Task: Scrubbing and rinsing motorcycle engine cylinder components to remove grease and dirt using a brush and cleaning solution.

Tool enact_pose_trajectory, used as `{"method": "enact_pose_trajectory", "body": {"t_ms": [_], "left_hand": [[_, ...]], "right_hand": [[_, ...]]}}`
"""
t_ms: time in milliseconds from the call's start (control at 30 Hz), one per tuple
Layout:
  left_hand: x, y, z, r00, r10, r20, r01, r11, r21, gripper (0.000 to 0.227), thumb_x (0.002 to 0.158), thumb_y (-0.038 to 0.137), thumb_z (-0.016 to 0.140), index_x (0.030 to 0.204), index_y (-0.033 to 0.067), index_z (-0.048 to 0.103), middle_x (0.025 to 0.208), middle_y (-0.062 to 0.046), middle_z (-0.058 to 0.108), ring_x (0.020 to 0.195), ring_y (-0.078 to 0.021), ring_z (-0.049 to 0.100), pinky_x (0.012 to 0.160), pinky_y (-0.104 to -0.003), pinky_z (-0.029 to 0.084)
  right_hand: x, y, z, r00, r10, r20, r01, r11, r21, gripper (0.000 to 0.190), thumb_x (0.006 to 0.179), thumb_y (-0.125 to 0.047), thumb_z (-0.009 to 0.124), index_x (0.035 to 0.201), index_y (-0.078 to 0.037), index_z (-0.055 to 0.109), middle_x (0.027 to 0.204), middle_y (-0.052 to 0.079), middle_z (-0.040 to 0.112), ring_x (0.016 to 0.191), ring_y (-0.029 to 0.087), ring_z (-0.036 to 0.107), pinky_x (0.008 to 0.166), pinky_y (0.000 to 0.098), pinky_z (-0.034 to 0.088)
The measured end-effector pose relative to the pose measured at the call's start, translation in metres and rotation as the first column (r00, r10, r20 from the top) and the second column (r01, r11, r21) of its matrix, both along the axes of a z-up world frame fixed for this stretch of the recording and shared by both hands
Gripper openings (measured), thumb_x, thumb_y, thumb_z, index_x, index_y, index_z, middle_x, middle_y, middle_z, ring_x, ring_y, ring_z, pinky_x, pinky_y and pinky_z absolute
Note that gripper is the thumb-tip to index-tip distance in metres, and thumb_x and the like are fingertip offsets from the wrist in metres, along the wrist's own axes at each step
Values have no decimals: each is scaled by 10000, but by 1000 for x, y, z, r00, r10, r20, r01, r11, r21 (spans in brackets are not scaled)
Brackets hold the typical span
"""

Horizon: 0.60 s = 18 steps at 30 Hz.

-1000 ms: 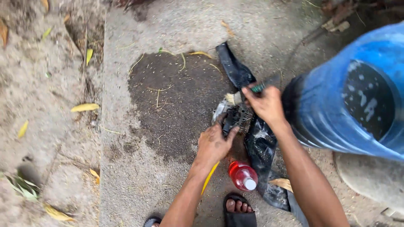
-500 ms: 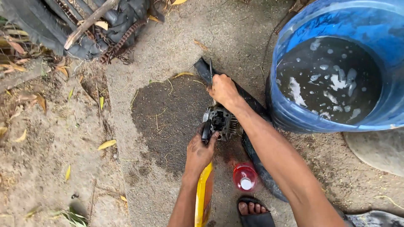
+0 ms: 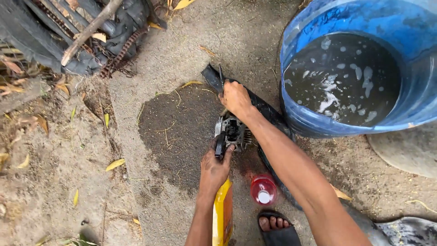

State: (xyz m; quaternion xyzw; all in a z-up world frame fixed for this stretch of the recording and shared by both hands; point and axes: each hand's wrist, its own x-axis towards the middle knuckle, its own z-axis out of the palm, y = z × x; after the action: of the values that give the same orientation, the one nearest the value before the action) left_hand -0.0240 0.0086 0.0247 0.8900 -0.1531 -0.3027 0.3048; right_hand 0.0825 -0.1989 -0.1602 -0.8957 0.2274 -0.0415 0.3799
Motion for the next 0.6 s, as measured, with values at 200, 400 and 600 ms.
{"method": "enact_pose_trajectory", "body": {"t_ms": [200,400,600], "left_hand": [[14,8,-30,999,37,4,-37,999,21,701,943,549,635,1389,11,576,1049,-255,746,1046,-437,715,866,-535,558],[30,-3,-57,1000,15,-18,-12,991,131,836,918,648,619,1460,18,523,1029,-231,728,1055,-409,706,872,-516,547],[34,-12,-60,1000,-14,-18,17,985,172,822,943,644,567,1455,4,507,1185,-287,697,1193,-455,643,1001,-552,508]], "right_hand": [[-35,12,45,994,111,-5,-111,993,34,247,811,-95,757,959,96,708,782,259,734,764,432,749,594,486,617],[-40,17,78,995,-23,100,26,999,-25,403,900,-260,666,941,141,688,750,305,697,756,488,716,575,548,590],[-40,15,61,998,-28,51,23,996,89,426,930,-254,646,1109,131,661,790,284,719,792,472,725,588,531,598]]}}
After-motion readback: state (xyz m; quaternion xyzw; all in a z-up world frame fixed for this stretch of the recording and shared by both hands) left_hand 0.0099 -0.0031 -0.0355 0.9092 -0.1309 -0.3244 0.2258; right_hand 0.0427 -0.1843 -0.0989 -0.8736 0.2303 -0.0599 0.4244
